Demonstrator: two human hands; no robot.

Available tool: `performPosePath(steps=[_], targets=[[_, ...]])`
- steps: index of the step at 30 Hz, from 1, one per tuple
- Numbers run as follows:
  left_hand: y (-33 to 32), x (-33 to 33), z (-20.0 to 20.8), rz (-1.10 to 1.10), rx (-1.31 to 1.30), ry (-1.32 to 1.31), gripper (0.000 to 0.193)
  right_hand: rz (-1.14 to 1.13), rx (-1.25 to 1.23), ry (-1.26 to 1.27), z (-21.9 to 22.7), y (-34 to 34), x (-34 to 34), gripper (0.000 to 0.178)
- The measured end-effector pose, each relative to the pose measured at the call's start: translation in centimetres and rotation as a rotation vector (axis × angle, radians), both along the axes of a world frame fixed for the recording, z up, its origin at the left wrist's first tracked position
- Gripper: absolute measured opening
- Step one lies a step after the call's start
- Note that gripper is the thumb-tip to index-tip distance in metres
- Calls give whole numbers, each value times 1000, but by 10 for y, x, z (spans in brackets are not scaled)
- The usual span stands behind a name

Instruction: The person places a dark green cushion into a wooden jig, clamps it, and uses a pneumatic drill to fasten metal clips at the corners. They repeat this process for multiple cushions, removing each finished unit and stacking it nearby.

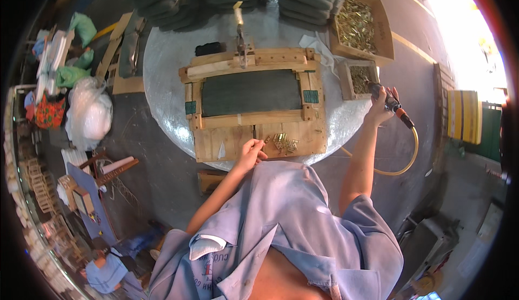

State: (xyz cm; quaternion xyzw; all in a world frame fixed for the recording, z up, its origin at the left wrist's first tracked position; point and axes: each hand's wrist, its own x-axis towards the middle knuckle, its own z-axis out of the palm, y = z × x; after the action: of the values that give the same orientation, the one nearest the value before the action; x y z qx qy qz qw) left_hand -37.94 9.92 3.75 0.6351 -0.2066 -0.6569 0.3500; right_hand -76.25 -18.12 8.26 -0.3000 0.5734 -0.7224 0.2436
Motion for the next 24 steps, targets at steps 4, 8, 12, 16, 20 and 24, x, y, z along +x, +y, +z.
performPosePath(steps=[4, 8, 12, 16, 20, 24], targets=[[-8, 9, 9, -11, -39, 71, 40, 7, 2, 24, -19, -21, 0, 55], [-53, 2, 27, 41, -96, 51, 39, 2, 23, -23, -5, -14, 2, 56], [-110, -14, 35, 13, -201, 9, 39, -40, 55, -32, 32, 24, 17, 55], [-158, -38, 38, -54, -248, 30, 36, -6, 15, -92, 71, 67, 24, 56], [-191, -68, 53, -130, -225, 112, 44, 111, -28, -259, 103, 111, 37, 55], [-208, -98, 66, -83, -246, 202, 64, 228, -20, -380, 124, 143, 51, 56]])
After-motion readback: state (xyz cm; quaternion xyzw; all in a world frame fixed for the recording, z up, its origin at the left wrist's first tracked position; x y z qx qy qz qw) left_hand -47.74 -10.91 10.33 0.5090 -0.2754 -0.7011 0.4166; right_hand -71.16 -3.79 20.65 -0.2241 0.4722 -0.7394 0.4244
